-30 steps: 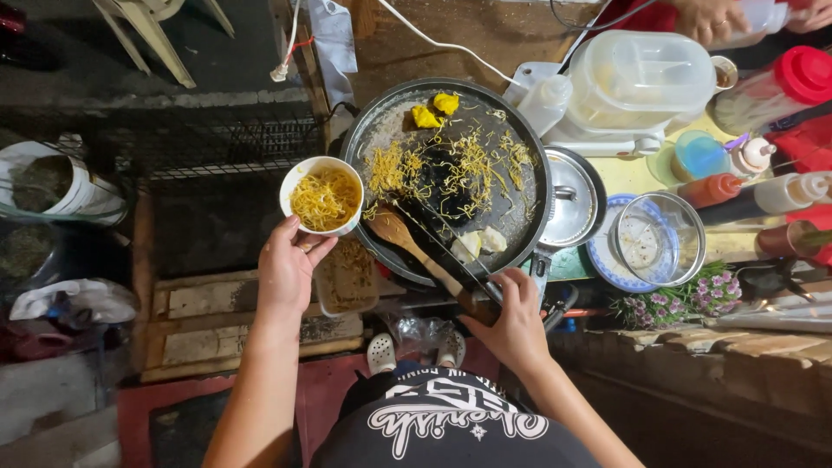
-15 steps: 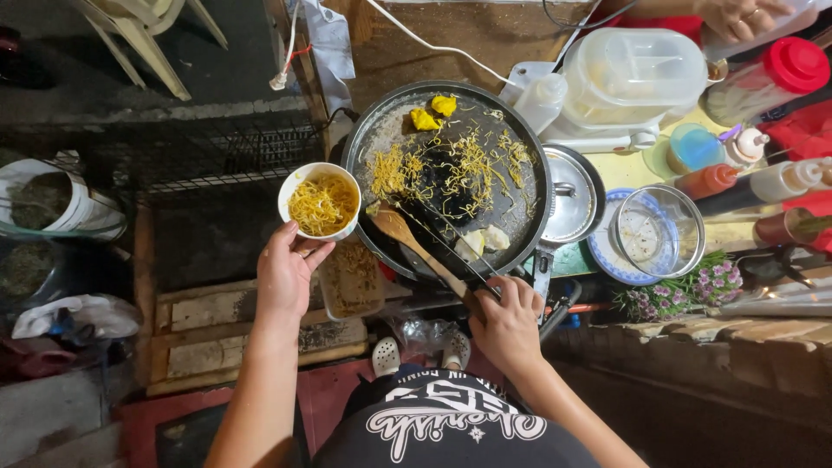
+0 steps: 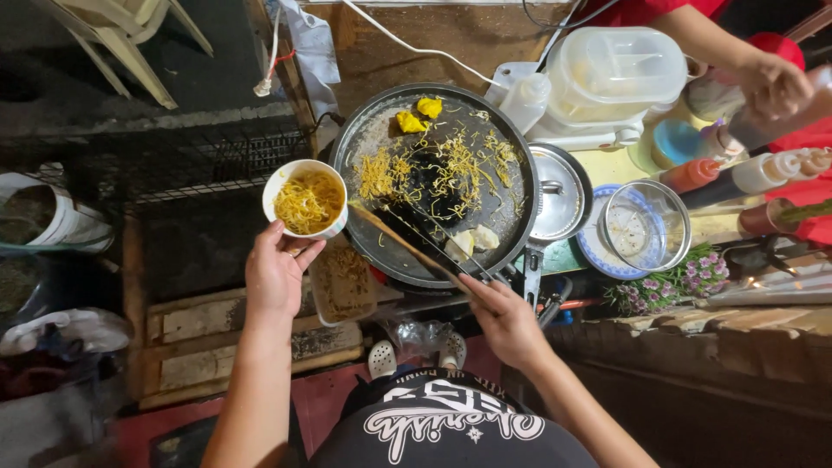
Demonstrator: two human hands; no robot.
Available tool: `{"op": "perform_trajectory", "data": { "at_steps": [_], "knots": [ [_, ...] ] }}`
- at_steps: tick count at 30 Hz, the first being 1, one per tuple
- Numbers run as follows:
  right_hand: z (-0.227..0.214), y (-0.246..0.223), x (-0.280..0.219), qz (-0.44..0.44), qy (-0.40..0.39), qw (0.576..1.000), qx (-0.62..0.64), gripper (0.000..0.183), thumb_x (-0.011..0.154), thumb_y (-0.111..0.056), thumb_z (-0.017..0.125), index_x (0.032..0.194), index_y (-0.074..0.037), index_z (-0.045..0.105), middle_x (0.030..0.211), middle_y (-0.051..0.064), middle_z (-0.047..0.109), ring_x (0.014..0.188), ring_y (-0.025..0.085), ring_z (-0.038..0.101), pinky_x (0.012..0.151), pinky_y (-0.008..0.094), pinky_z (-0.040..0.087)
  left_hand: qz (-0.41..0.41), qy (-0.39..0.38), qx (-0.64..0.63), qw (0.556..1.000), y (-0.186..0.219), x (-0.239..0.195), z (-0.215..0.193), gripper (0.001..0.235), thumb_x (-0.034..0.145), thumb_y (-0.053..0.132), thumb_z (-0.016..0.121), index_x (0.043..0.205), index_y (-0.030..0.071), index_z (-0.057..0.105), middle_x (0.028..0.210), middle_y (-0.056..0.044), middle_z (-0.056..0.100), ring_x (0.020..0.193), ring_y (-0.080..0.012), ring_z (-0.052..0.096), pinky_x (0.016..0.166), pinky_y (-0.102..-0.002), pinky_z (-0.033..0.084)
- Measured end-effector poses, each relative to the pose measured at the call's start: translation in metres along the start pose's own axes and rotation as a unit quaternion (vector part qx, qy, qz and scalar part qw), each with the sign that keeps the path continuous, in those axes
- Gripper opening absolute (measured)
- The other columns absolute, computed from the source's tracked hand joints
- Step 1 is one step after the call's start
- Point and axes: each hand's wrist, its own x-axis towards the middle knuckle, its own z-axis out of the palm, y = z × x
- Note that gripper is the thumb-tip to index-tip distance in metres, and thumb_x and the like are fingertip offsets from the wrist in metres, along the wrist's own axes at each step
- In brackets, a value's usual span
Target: Stirring noodles on a large griddle and portioning them into small cups using tongs and a wooden spatula.
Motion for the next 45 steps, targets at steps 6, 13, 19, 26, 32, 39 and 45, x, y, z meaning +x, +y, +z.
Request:
{"op": "perform_trajectory", "data": {
  "at_steps": [6, 13, 19, 26, 32, 39, 45],
  "knots": [
    [-0.054, -0.002, -0.007, 0.085, 0.004, 0.996, -0.028, 0.05, 0.086, -0.007, 0.063, 0.131, -0.025, 0.075, 0.076, 0.012, 0.066, 0.072, 0.035, 0.067, 0.069, 0.042, 0.054, -0.011, -0.005, -0.012, 1.0, 0.003, -0.004, 0.015, 0.024, 0.094, 0.031, 0.067, 0.096, 0.008, 0.063, 0.092, -0.009, 0.066, 0.079, -0.0267, 0.074, 0.094, -0.054, 0.064],
    [-0.09, -0.019, 0.002, 0.163, 0.019, 0.93, -0.329, 0.04, 0.093, -0.042, 0.068, 0.132, -0.035, 0.07, 0.08, 0.009, 0.064, 0.071, 0.036, 0.068, 0.068, 0.049, 0.055, -0.016, -0.009, 0.002, 1.0, -0.001, -0.001, 0.024, 0.027, 0.094, 0.032, 0.067, 0.099, 0.006, 0.062, 0.095, -0.01, 0.064, 0.082, -0.0275, 0.074, 0.095, -0.053, 0.064],
    [-0.057, -0.01, 0.061, 0.093, 0.046, 0.893, -0.437, 0.035, 0.1, -0.044, 0.061, 0.131, -0.032, 0.072, 0.078, 0.011, 0.071, 0.067, 0.038, 0.072, 0.058, 0.049, 0.058, -0.024, -0.016, 0.02, 0.999, -0.004, -0.002, 0.033, 0.029, 0.094, 0.034, 0.066, 0.101, 0.006, 0.06, 0.096, -0.009, 0.062, 0.083, -0.0255, 0.073, 0.095, -0.052, 0.064],
    [-0.126, -0.007, 0.065, 0.297, -0.021, 0.903, -0.311, 0.04, 0.101, -0.059, 0.055, 0.129, -0.037, 0.073, 0.094, 0.018, 0.078, 0.099, 0.046, 0.07, 0.091, 0.055, 0.054, -0.019, -0.013, 0.011, 1.0, -0.004, -0.003, 0.029, 0.027, 0.094, 0.03, 0.067, 0.1, 0.004, 0.062, 0.093, -0.009, 0.062, 0.079, -0.0256, 0.072, 0.094, -0.053, 0.064],
    [-0.14, -0.006, 0.052, 0.313, -0.081, 0.861, -0.393, 0.04, 0.094, -0.061, 0.053, 0.126, -0.046, 0.071, 0.101, 0.014, 0.079, 0.101, 0.042, 0.072, 0.092, 0.052, 0.057, -0.013, -0.005, 0.016, 1.0, -0.003, -0.002, 0.031, 0.028, 0.095, 0.031, 0.067, 0.101, 0.005, 0.062, 0.093, -0.008, 0.061, 0.08, -0.026, 0.073, 0.096, -0.056, 0.063],
    [-0.138, -0.004, 0.091, 0.327, -0.032, 0.891, -0.312, 0.037, 0.095, -0.058, 0.058, 0.128, -0.046, 0.071, 0.099, 0.012, 0.078, 0.102, 0.041, 0.071, 0.091, 0.051, 0.055, -0.013, -0.006, 0.015, 1.0, -0.006, -0.003, 0.035, 0.028, 0.094, 0.03, 0.068, 0.099, 0.004, 0.063, 0.094, -0.011, 0.062, 0.08, -0.0259, 0.072, 0.096, -0.055, 0.063],
    [-0.174, -0.034, 0.08, 0.401, -0.06, 0.857, -0.319, 0.043, 0.093, -0.055, 0.061, 0.128, -0.034, 0.075, 0.103, 0.014, 0.08, 0.098, 0.036, 0.071, 0.085, 0.047, 0.052, -0.024, 0.01, 0.036, 0.999, -0.005, -0.004, 0.03, 0.035, 0.094, 0.029, 0.058, 0.117, 0.003, 0.058, 0.109, -0.011, 0.061, 0.094, -0.0245, 0.067, 0.101, -0.054, 0.059]
  ]
}}
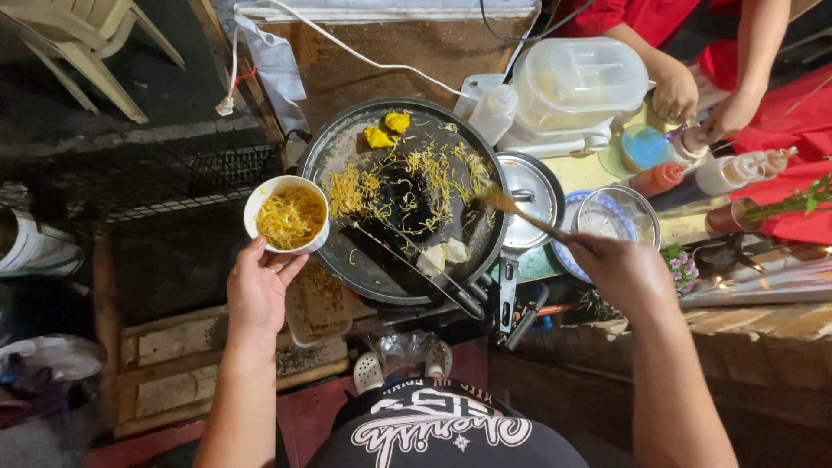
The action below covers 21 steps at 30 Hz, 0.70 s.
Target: Stirring noodles on a large griddle and portioning them into small cups using tongs and a wooden spatula.
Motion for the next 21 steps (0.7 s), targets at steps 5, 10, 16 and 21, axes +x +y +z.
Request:
{"op": "perform_trajectory", "data": {
  "at_steps": [5, 10, 16, 21],
  "knots": [
    [0.052, 0.01, 0.086, -0.121, 0.055, 0.991, 0.002, 0.044, 0.094, -0.053, 0.061, 0.132, -0.032, 0.07, 0.106, 0.021, 0.077, 0.108, 0.047, 0.067, 0.096, 0.056, 0.053, 0.017, -0.001, -0.027, 0.999, -0.006, -0.002, 0.004, 0.026, 0.095, 0.029, 0.066, 0.099, 0.004, 0.062, 0.096, -0.011, 0.061, 0.082, -0.0275, 0.071, 0.097, -0.057, 0.061],
    [0.029, -0.011, 0.076, -0.167, 0.069, 0.979, 0.099, 0.037, 0.088, -0.044, 0.071, 0.125, -0.036, 0.074, 0.103, 0.014, 0.077, 0.103, 0.045, 0.068, 0.092, 0.054, 0.054, 0.02, 0.005, -0.033, 0.999, -0.005, -0.011, 0.009, 0.023, 0.094, 0.028, 0.067, 0.097, 0.005, 0.062, 0.094, -0.009, 0.062, 0.081, -0.025, 0.071, 0.097, -0.057, 0.062],
    [0.046, -0.035, 0.148, -0.268, 0.128, 0.955, 0.03, 0.033, 0.095, -0.043, 0.068, 0.123, -0.028, 0.077, 0.096, 0.021, 0.076, 0.097, 0.049, 0.068, 0.091, 0.059, 0.055, 0.032, 0.008, -0.023, 0.999, -0.012, -0.01, -0.001, 0.023, 0.096, 0.028, 0.065, 0.097, 0.007, 0.059, 0.094, -0.009, 0.06, 0.085, -0.0276, 0.073, 0.1, -0.058, 0.059],
    [0.071, -0.047, 0.185, -0.299, 0.096, 0.948, -0.051, 0.037, 0.097, -0.05, 0.059, 0.131, -0.039, 0.07, 0.098, 0.016, 0.077, 0.092, 0.044, 0.072, 0.086, 0.055, 0.058, 0.038, 0.008, -0.016, 0.999, -0.012, -0.014, 0.0, 0.023, 0.097, 0.029, 0.064, 0.096, 0.006, 0.059, 0.094, -0.009, 0.06, 0.086, -0.027, 0.073, 0.101, -0.058, 0.058]
  ]
}}
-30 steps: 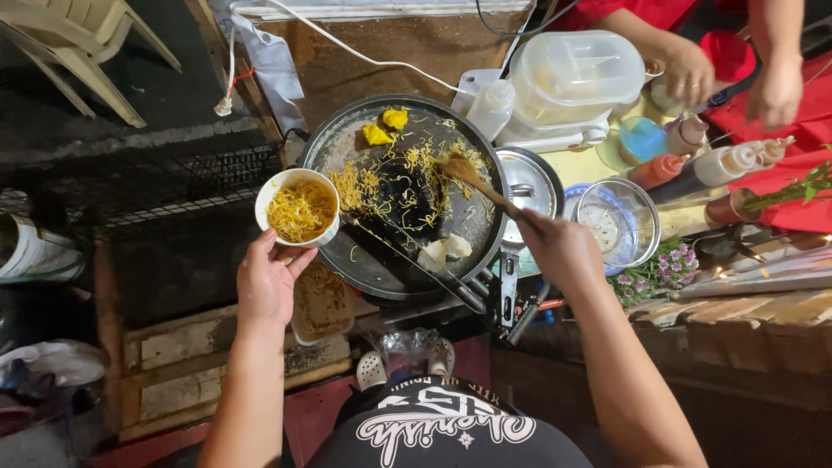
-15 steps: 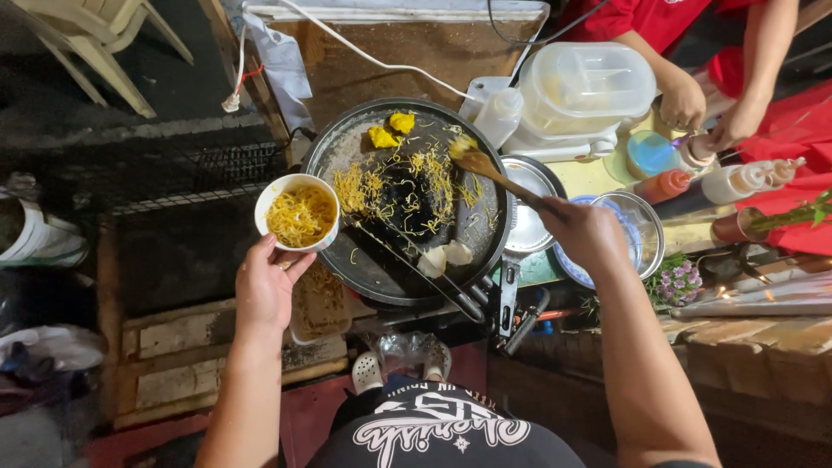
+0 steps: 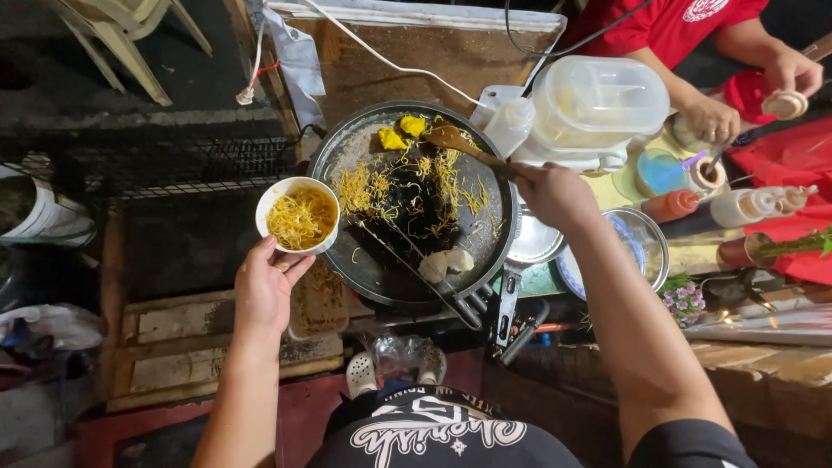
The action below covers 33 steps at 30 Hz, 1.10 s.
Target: Stirring noodles on a large griddle and portioning them into small cups using tongs and a wooden spatula.
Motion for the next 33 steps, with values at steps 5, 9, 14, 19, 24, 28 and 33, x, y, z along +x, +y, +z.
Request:
{"op": "perform_trajectory", "data": {
  "at_steps": [5, 9, 14, 19, 24, 28, 33],
  "knots": [
    [-0.047, -0.008, -0.022, -0.015, -0.052, 0.998, 0.012, 0.04, 0.096, -0.041, 0.06, 0.133, -0.032, 0.07, 0.101, 0.024, 0.075, 0.096, 0.05, 0.07, 0.089, 0.06, 0.056, -0.003, 0.001, -0.012, 1.0, 0.003, -0.004, -0.001, 0.02, 0.097, 0.027, 0.064, 0.094, 0.008, 0.058, 0.093, -0.007, 0.06, 0.084, -0.0252, 0.073, 0.1, -0.059, 0.059],
    [-0.08, 0.001, -0.032, -0.012, -0.079, 0.997, 0.013, 0.042, 0.093, -0.044, 0.061, 0.131, -0.031, 0.072, 0.107, 0.024, 0.075, 0.101, 0.054, 0.066, 0.093, 0.062, 0.054, 0.004, 0.006, -0.019, 1.0, 0.006, -0.004, -0.005, 0.019, 0.096, 0.027, 0.065, 0.094, 0.009, 0.058, 0.092, -0.006, 0.061, 0.083, -0.0244, 0.073, 0.099, -0.059, 0.06],
    [-0.07, -0.032, -0.012, -0.05, -0.047, 0.995, 0.069, 0.037, 0.094, -0.038, 0.066, 0.128, -0.025, 0.074, 0.109, 0.023, 0.075, 0.101, 0.055, 0.066, 0.087, 0.062, 0.054, 0.009, 0.009, -0.021, 1.0, 0.008, -0.005, -0.002, 0.019, 0.096, 0.027, 0.064, 0.093, 0.009, 0.058, 0.091, -0.006, 0.062, 0.082, -0.0247, 0.074, 0.098, -0.058, 0.06],
    [-0.016, -0.031, 0.011, -0.027, -0.022, 0.997, 0.066, 0.039, 0.094, -0.054, 0.065, 0.128, -0.037, 0.073, 0.1, 0.011, 0.077, 0.094, 0.043, 0.07, 0.086, 0.053, 0.057, 0.005, -0.003, -0.012, 1.0, 0.007, -0.006, 0.0, 0.019, 0.096, 0.029, 0.064, 0.094, 0.011, 0.057, 0.096, -0.005, 0.061, 0.085, -0.0246, 0.074, 0.1, -0.058, 0.059],
    [-0.057, -0.024, 0.003, -0.023, -0.076, 0.997, -0.009, 0.042, 0.09, -0.057, 0.064, 0.128, -0.041, 0.072, 0.102, 0.009, 0.078, 0.095, 0.043, 0.072, 0.089, 0.052, 0.058, 0.004, 0.0, -0.015, 1.0, 0.005, -0.005, -0.005, 0.018, 0.096, 0.028, 0.065, 0.093, 0.011, 0.058, 0.094, -0.006, 0.062, 0.085, -0.0262, 0.074, 0.099, -0.059, 0.059],
    [-0.073, 0.005, -0.002, -0.053, -0.09, 0.993, -0.046, 0.043, 0.09, -0.056, 0.065, 0.129, -0.038, 0.072, 0.108, 0.014, 0.077, 0.1, 0.046, 0.07, 0.092, 0.056, 0.057, 0.001, 0.01, -0.015, 1.0, 0.006, -0.004, -0.008, 0.018, 0.096, 0.028, 0.065, 0.095, 0.011, 0.059, 0.095, -0.006, 0.063, 0.084, -0.0252, 0.074, 0.1, -0.058, 0.059],
    [-0.089, 0.043, -0.027, -0.187, -0.075, 0.979, -0.008, 0.027, 0.09, -0.036, 0.07, 0.115, -0.029, 0.079, 0.114, -0.002, 0.078, 0.104, 0.023, 0.07, 0.091, 0.043, 0.053, -0.033, 0.026, 0.042, 0.998, 0.012, 0.001, -0.006, 0.051, 0.093, 0.029, 0.049, 0.136, 0.002, 0.054, 0.129, -0.012, 0.062, 0.107, -0.022, 0.062, 0.107, -0.054, 0.054]
  ]
}}
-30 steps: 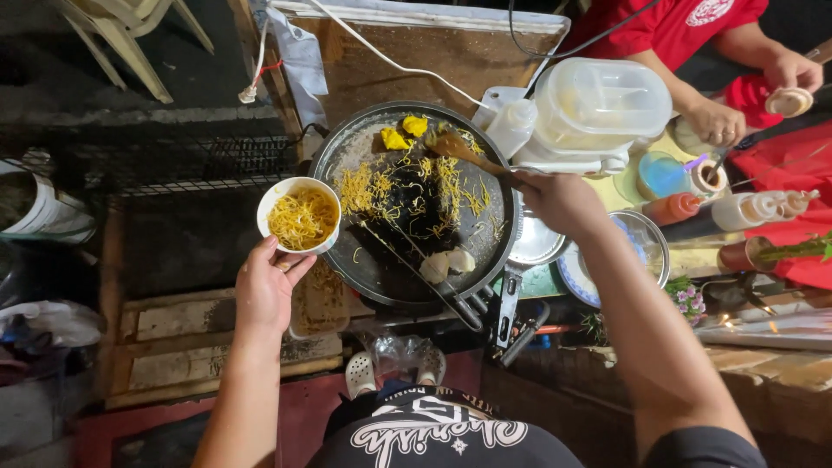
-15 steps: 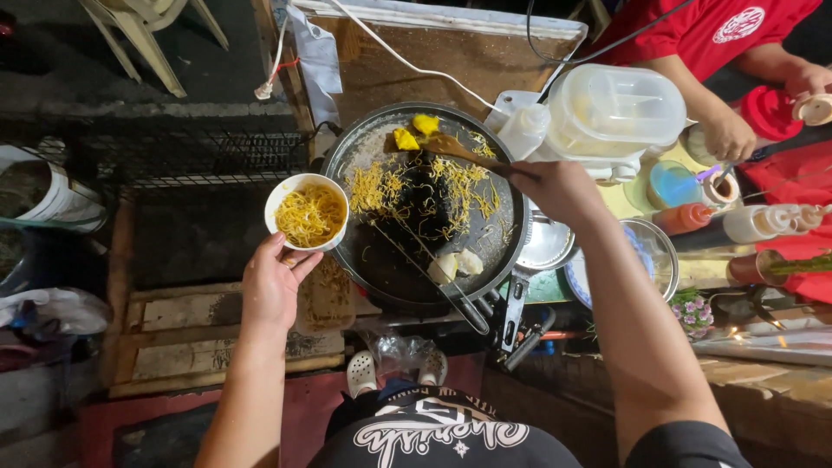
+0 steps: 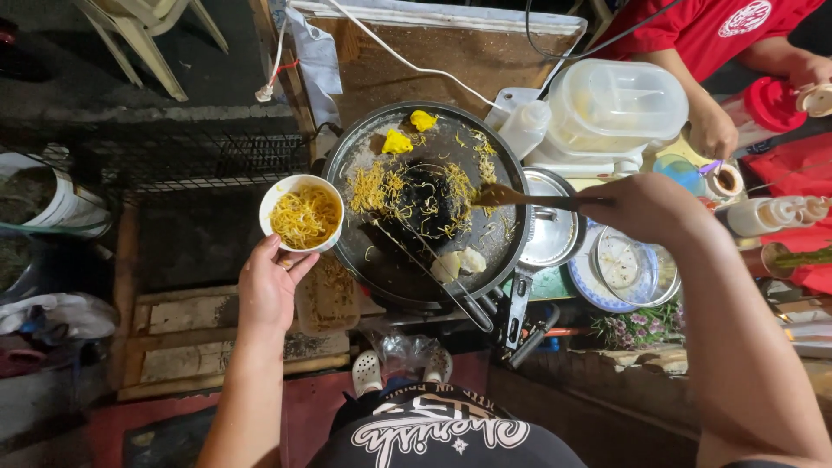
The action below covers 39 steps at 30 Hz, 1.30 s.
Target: Stirring noodles on a large griddle and portioning them into small cups using tongs and a wooden spatula.
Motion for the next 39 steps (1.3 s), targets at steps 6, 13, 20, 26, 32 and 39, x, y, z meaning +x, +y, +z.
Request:
{"op": "perform_trajectory", "data": {
  "at_steps": [6, 13, 20, 26, 32, 39],
  "knots": [
    [-0.008, -0.048, 0.027, 0.074, 0.023, 0.997, 0.027, 0.031, 0.095, -0.041, 0.066, 0.122, -0.028, 0.076, 0.111, 0.009, 0.076, 0.101, 0.037, 0.069, 0.089, 0.052, 0.054, 0.02, -0.017, -0.028, 0.999, -0.002, -0.002, 0.005, 0.029, 0.094, 0.028, 0.058, 0.114, 0.007, 0.058, 0.109, -0.008, 0.062, 0.093, -0.022, 0.068, 0.102, -0.056, 0.058],
    [0.027, -0.059, 0.044, 0.16, -0.024, 0.987, -0.023, 0.04, 0.094, -0.051, 0.06, 0.128, -0.035, 0.073, 0.1, 0.015, 0.078, 0.095, 0.043, 0.072, 0.089, 0.053, 0.057, 0.036, -0.037, -0.052, 0.997, 0.001, -0.008, 0.016, 0.019, 0.094, 0.027, 0.067, 0.091, 0.01, 0.059, 0.088, -0.005, 0.061, 0.08, -0.0234, 0.074, 0.098, -0.058, 0.061],
    [-0.005, -0.042, 0.011, 0.207, -0.049, 0.977, 0.008, 0.041, 0.094, -0.051, 0.061, 0.127, -0.032, 0.074, 0.1, 0.017, 0.079, 0.097, 0.046, 0.072, 0.092, 0.055, 0.056, 0.039, -0.032, -0.062, 0.997, 0.003, -0.004, 0.009, 0.018, 0.094, 0.027, 0.067, 0.09, 0.012, 0.06, 0.089, -0.005, 0.061, 0.082, -0.026, 0.074, 0.098, -0.057, 0.061],
    [0.023, -0.043, 0.048, 0.16, 0.03, 0.986, 0.043, 0.046, 0.089, -0.053, 0.067, 0.13, -0.034, 0.071, 0.104, 0.019, 0.076, 0.098, 0.052, 0.068, 0.087, 0.062, 0.056, 0.036, -0.034, -0.06, 0.997, 0.0, -0.002, 0.009, 0.017, 0.095, 0.026, 0.066, 0.091, 0.011, 0.059, 0.09, -0.006, 0.062, 0.082, -0.0279, 0.075, 0.097, -0.058, 0.06],
    [0.049, -0.038, 0.042, 0.211, 0.037, 0.973, -0.092, 0.042, 0.096, -0.059, 0.058, 0.132, -0.041, 0.068, 0.099, 0.013, 0.078, 0.094, 0.039, 0.075, 0.088, 0.051, 0.06, 0.024, -0.036, -0.06, 0.997, 0.002, -0.004, 0.017, 0.02, 0.094, 0.027, 0.067, 0.092, 0.01, 0.059, 0.091, -0.007, 0.061, 0.08, -0.0273, 0.074, 0.095, -0.056, 0.062],
    [0.025, -0.072, -0.049, 0.252, -0.024, 0.967, -0.012, 0.047, 0.092, -0.063, 0.057, 0.129, -0.037, 0.071, 0.097, 0.016, 0.078, 0.097, 0.043, 0.072, 0.088, 0.052, 0.057, 0.019, -0.042, -0.058, 0.997, 0.017, 0.003, 0.022, 0.025, 0.094, 0.031, 0.066, 0.1, 0.007, 0.06, 0.096, -0.009, 0.061, 0.08, -0.027, 0.072, 0.095, -0.055, 0.063]
  ]
}}
